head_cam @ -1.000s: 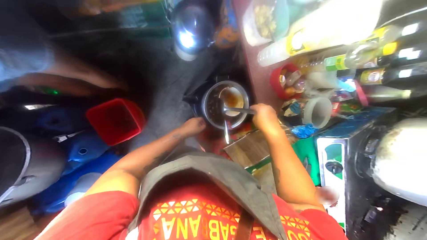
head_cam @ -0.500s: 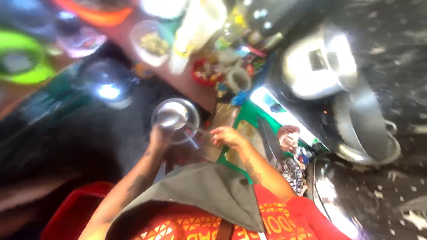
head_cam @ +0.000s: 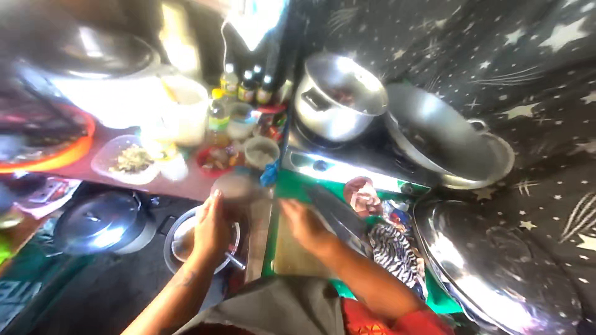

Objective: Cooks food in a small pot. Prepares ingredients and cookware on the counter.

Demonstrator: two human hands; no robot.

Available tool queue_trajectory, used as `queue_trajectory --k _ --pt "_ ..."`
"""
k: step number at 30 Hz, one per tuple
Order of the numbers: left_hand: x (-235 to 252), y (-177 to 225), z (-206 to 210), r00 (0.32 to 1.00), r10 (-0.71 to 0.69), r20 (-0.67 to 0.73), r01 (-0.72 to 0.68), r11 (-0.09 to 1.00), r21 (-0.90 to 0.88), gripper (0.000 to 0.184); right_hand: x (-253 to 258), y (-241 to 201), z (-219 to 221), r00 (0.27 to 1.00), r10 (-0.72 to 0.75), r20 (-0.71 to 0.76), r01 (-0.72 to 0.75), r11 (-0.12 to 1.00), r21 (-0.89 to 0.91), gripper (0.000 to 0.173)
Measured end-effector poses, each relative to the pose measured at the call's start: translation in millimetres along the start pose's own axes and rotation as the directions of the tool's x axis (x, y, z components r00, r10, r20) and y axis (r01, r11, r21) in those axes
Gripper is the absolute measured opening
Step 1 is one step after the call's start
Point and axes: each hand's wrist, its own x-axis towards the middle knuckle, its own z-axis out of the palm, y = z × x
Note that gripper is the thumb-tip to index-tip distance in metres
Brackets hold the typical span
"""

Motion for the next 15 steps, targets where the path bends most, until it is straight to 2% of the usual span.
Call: queue_trajectory --k 2,4,5,7,9,10,12,14,15 --pt "25.3 2.4 25.6 0.955 0.160 0.250 -0.186 0.979 0.086 0.053 -2.2 21.6 -47.2 0.969 -0.021 -0.245 -0.024 0.983 -0.181 0.034" --pt "52.6 13.1 56.6 0.868 0.294 0.402 -0.408 0.882 0.237 0.046 -1.7 39.2 -111.5 0.930 0.056 -0.362 -0.162 0.950 -0.269 0.034" --pt "66.0 20.8 73.8 0.827 0.331 0.455 -0.502 0.798 0.333 0.040 -0.4 47.8 -145.9 0.917 0.120 -0.381 -0.252 0.914 -0.317 0.036" --pt "93.6 34.6 111.4 0.743 0.387 0.546 -0.660 0.561 0.500 0.033 6.3 68.3 -207.7 0.875 0.159 -0.456 -0.375 0.820 -0.433 0.036" --pt "126.7 38.0 146.6 0.643 0.423 0.638 -0.765 0.316 0.561 0.032 21.5 80.2 -254.8 0.835 0.180 -0.519 -0.471 0.722 -0.506 0.035" --pt "144.5 36.0 161.7 0.614 0.414 0.672 -0.785 0.225 0.578 0.034 31.4 80.1 -272.8 0.824 0.217 -0.524 -0.516 0.672 -0.532 0.033" --pt "175.3 31.0 187.2 0.639 0.317 0.701 -0.760 0.123 0.638 0.040 53.0 78.0 -298.2 0.826 0.272 -0.494 -0.553 0.565 -0.612 0.026" --pt "196.6 26.7 206.1 0.685 0.217 0.695 -0.721 0.067 0.690 0.046 75.1 72.7 -311.0 0.849 0.328 -0.415 -0.528 0.472 -0.706 0.023" --pt "203.0 24.0 212.2 0.685 0.210 0.698 -0.720 0.049 0.692 0.045 86.6 68.5 -312.7 0.858 0.364 -0.362 -0.501 0.440 -0.745 0.020"
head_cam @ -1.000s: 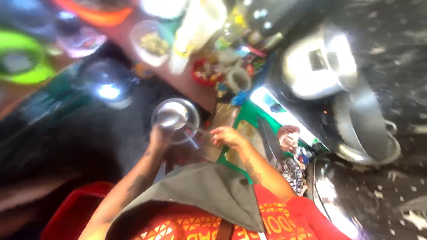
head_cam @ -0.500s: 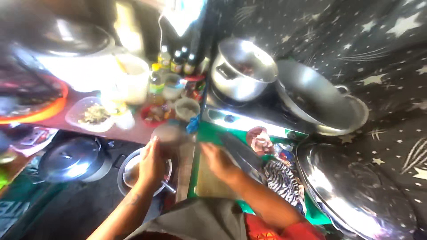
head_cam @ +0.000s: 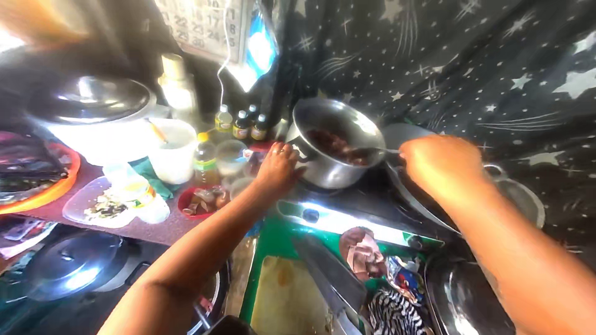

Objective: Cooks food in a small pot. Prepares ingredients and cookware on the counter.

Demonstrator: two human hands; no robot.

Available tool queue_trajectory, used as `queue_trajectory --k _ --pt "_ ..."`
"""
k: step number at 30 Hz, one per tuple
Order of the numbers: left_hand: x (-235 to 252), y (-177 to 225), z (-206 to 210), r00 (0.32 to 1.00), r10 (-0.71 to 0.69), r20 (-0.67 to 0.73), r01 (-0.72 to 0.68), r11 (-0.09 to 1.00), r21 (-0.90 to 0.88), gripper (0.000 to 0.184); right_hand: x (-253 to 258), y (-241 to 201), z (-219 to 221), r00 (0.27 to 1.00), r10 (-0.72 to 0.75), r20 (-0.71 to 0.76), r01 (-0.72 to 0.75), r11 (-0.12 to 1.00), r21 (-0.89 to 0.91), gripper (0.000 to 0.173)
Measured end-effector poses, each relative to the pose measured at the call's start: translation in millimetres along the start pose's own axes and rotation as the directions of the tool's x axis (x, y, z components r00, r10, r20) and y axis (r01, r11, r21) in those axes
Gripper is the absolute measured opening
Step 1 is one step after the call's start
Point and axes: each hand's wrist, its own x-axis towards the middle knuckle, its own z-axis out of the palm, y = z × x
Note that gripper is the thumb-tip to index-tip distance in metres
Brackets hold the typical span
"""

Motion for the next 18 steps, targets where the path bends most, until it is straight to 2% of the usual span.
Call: queue_trajectory --k 4,8,11,15,18 --pt "12.1 -15.3 24.1 0.967 0.165 -0.192 -0.166 0.986 0.013 0.031 44.2 -34.3 6.8 0.988 -0.086 0.131 0.095 0.993 -0.069 0.013" --pt "17.1 -24.4 36.9 0.966 0.214 -0.144 -0.223 0.974 -0.046 0.017 110.5 -54.6 50.9 0.978 -0.054 0.200 0.058 0.998 -0.010 0.014" --pt "15.4 -24.8 40.5 0.959 0.216 -0.186 -0.235 0.968 -0.086 0.015 151.7 -59.4 80.3 0.976 -0.025 0.219 0.012 0.998 0.059 0.015" --pt "13.1 -20.8 45.9 0.949 0.176 -0.261 -0.220 0.964 -0.147 0.017 167.1 -44.4 47.1 0.991 0.061 0.116 -0.069 0.995 0.066 0.019" --pt "11.3 -16.6 52.3 0.941 0.142 -0.306 -0.207 0.959 -0.194 0.016 182.8 -43.8 49.2 0.978 0.151 0.144 -0.150 0.988 -0.022 0.017"
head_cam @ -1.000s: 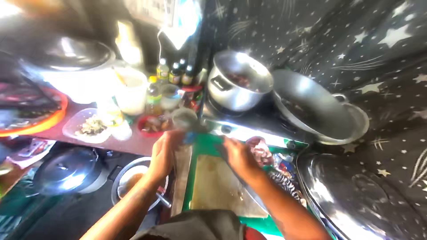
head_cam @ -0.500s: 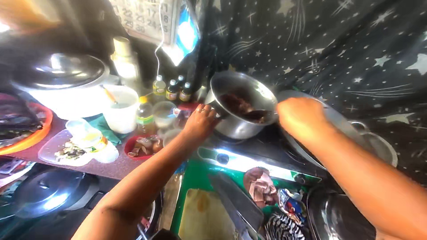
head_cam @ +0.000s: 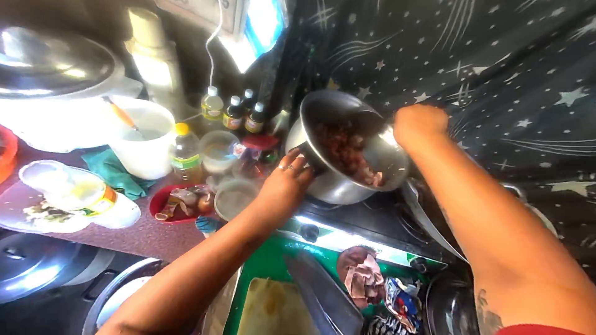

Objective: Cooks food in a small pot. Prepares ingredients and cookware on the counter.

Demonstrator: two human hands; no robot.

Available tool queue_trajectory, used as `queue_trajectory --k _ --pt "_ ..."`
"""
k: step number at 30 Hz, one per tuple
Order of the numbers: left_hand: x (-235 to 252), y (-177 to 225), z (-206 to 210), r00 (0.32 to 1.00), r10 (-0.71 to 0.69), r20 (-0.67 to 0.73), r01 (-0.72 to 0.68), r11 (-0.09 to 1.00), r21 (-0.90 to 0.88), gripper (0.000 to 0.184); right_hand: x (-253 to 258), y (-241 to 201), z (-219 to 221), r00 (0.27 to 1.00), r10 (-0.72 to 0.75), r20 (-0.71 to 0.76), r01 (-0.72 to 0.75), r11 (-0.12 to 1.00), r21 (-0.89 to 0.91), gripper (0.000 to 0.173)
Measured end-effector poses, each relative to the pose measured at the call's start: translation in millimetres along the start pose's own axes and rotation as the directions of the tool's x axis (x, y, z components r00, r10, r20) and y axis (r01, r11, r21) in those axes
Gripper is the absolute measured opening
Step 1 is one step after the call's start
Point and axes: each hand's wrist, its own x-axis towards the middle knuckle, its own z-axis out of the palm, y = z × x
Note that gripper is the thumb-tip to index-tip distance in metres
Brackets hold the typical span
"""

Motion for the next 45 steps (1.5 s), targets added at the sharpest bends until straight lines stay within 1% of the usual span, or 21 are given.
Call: queue_trajectory --k 2,4,7,10,12,16,17,19,21,23,24,25,27,29,30,33,35,38,40,42,45 --pt "-0.1 -1.0 5.4 0.999 0.013 -0.033 -0.013 1.000 -0.016 0.014 19.6 -5.5 16.4 0.997 0.041 0.071 -0.043 0.999 0.020 0.023" --pt "0.4 -3.4 8.2 0.999 0.018 -0.039 -0.020 0.999 -0.049 0.012 38.3 -14.9 34.0 0.992 0.034 0.120 -0.044 0.996 0.083 0.032" --pt "1.0 -9.8 7.6 0.998 0.060 -0.034 -0.063 0.994 -0.092 0.011 42.4 -31.2 44.8 0.981 -0.116 0.156 0.087 0.980 0.180 0.035" --pt "1.7 -11.5 5.6 0.996 0.083 -0.039 -0.087 0.991 -0.099 0.010 19.8 -36.6 30.7 0.947 -0.280 0.157 0.267 0.959 0.100 0.035" --pt "1.4 -10.6 4.4 0.997 0.076 -0.026 -0.079 0.992 -0.098 0.009 -9.7 -31.7 7.1 0.937 -0.319 0.141 0.325 0.945 -0.021 0.035" --pt "0.0 -9.9 5.2 0.997 0.070 -0.015 -0.071 0.992 -0.102 0.010 -79.8 -30.4 -52.2 0.953 -0.279 0.122 0.302 0.914 -0.271 0.032" --pt "-0.4 -9.7 6.3 0.997 0.071 -0.017 -0.072 0.992 -0.105 0.010 -92.5 -32.6 -57.5 0.952 -0.277 0.129 0.303 0.904 -0.301 0.030" --pt "-0.2 -9.6 6.8 0.997 0.072 -0.021 -0.074 0.991 -0.110 0.011 -105.4 -44.8 -49.7 0.954 -0.247 0.170 0.290 0.906 -0.309 0.023" --pt "-0.8 -8.3 6.7 0.998 0.066 -0.013 -0.067 0.992 -0.108 0.012 -91.2 -59.1 -13.4 0.956 -0.198 0.218 0.261 0.913 -0.313 0.013" --pt "-1.8 -8.4 7.8 0.997 0.075 -0.003 -0.075 0.992 -0.105 0.013 -60.5 -62.8 31.0 0.966 -0.179 0.187 0.231 0.923 -0.308 0.013" --pt "-2.1 -9.3 8.1 0.996 0.084 -0.007 -0.084 0.991 -0.104 0.012 -47.4 -60.9 37.9 0.972 -0.171 0.163 0.213 0.933 -0.291 0.013" --pt "-2.1 -10.0 8.5 0.996 0.090 -0.013 -0.091 0.990 -0.103 0.012 -38.1 -55.2 33.2 0.977 -0.166 0.131 0.196 0.945 -0.263 0.013" --pt "-1.5 -12.0 8.5 0.995 0.100 -0.025 -0.102 0.990 -0.101 0.012 -32.1 -39.5 1.8 0.988 -0.134 0.075 0.147 0.965 -0.215 0.021" --pt "-2.0 -9.4 10.4 0.995 0.089 -0.037 -0.093 0.990 -0.106 0.011 -34.4 -23.4 -27.5 0.994 -0.105 0.031 0.109 0.965 -0.239 0.026" --pt "-2.7 -7.6 11.8 0.996 0.080 -0.043 -0.084 0.991 -0.102 0.011 -34.6 -17.1 -33.1 0.996 -0.078 0.038 0.085 0.960 -0.265 0.025" --pt "-2.2 -6.1 11.8 0.998 0.056 -0.040 -0.059 0.996 -0.071 0.012 -28.9 -6.5 -19.5 0.993 -0.014 0.121 0.052 0.949 -0.310 0.018" --pt "-2.1 -5.5 11.5 0.998 0.050 -0.033 -0.052 0.996 -0.071 0.013 -28.8 -4.1 -6.8 0.973 -0.027 0.227 0.099 0.946 -0.308 0.022" --pt "-2.5 -7.0 11.4 0.998 0.054 -0.033 -0.057 0.994 -0.089 0.013 -29.7 -11.1 -5.5 0.910 -0.043 0.412 0.196 0.922 -0.335 0.029" --pt "-2.5 -7.2 10.5 0.998 0.052 -0.034 -0.055 0.994 -0.096 0.012 -15.6 -2.2 -4.9 0.862 -0.112 0.494 0.288 0.910 -0.297 0.031" --pt "-2.6 -6.8 11.2 0.998 0.052 -0.042 -0.056 0.994 -0.099 0.012 -0.4 12.0 -8.1 0.823 -0.198 0.532 0.365 0.902 -0.229 0.032" --pt "-1.9 -7.0 11.5 0.997 0.055 -0.060 -0.060 0.993 -0.102 0.013 5.1 25.1 -32.0 0.802 -0.253 0.541 0.362 0.926 -0.103 0.035"
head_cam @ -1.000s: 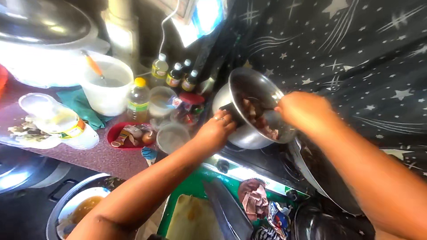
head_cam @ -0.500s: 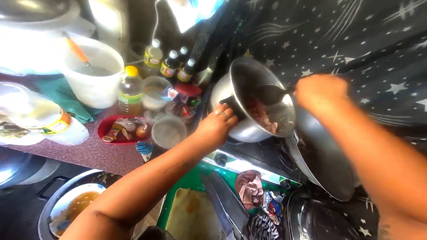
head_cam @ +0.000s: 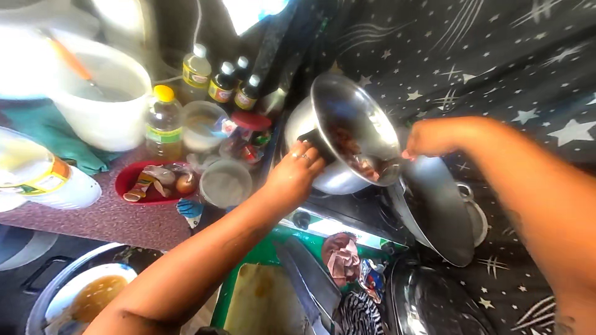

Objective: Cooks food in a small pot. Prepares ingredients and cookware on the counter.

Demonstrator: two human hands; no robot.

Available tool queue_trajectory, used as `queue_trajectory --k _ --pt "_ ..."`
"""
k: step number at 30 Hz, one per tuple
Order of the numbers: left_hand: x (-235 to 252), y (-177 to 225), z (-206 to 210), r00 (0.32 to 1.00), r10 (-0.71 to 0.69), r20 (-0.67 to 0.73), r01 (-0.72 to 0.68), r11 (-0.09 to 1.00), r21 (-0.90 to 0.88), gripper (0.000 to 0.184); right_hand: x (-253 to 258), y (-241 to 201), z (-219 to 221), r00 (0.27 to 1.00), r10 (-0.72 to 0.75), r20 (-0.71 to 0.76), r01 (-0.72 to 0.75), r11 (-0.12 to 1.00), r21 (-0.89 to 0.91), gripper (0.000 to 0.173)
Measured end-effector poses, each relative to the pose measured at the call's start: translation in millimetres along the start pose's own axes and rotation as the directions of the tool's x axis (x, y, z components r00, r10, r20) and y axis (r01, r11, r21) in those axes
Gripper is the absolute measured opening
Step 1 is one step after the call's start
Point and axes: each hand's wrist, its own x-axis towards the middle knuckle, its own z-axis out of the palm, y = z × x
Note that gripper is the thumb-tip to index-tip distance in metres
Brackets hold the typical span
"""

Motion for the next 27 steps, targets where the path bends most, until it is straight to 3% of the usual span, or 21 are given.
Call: queue_trajectory --k 3,5,7,9,12,17,21,27 --pt "-0.4 1.4 0.3 1.000 -0.015 0.006 0.015 1.000 0.002 0.013 -4.4 6.1 -15.6 0.994 0.043 -0.104 -0.032 0.994 0.107 0.032" --pt "-1.5 0.6 2.3 1.000 -0.015 0.003 0.015 1.000 0.007 0.014 15.2 13.2 -15.0 0.951 0.039 -0.306 0.009 0.988 0.155 0.030" --pt "-2.3 -1.7 4.5 1.000 0.004 -0.012 -0.004 1.000 0.019 0.015 23.8 -10.2 -14.8 0.895 0.129 -0.428 -0.057 0.982 0.178 0.033" --pt "-2.5 -1.9 3.3 1.000 0.002 -0.001 -0.002 1.000 0.027 0.016 31.8 -46.8 -2.7 0.849 0.178 -0.498 -0.140 0.984 0.114 0.026" --pt "-2.8 -0.6 4.1 1.000 0.001 -0.006 -0.001 1.000 0.031 0.016 68.0 -59.5 38.2 0.805 0.038 -0.592 -0.140 0.982 -0.126 0.016" --pt "-2.4 3.5 8.6 0.999 -0.029 -0.015 0.029 1.000 -0.004 0.011 50.5 -32.3 57.5 0.938 0.172 -0.303 -0.216 0.969 -0.122 0.015" --pt "-0.9 3.5 8.5 0.999 -0.032 -0.029 0.030 0.997 -0.067 0.010 20.2 -16.8 60.8 0.974 0.098 -0.205 -0.120 0.988 -0.096 0.036" --pt "-2.9 -1.3 10.1 0.999 -0.002 -0.044 -0.002 0.997 -0.076 0.008 43.8 -17.8 72.2 0.994 -0.062 -0.095 0.070 0.994 0.084 0.041"
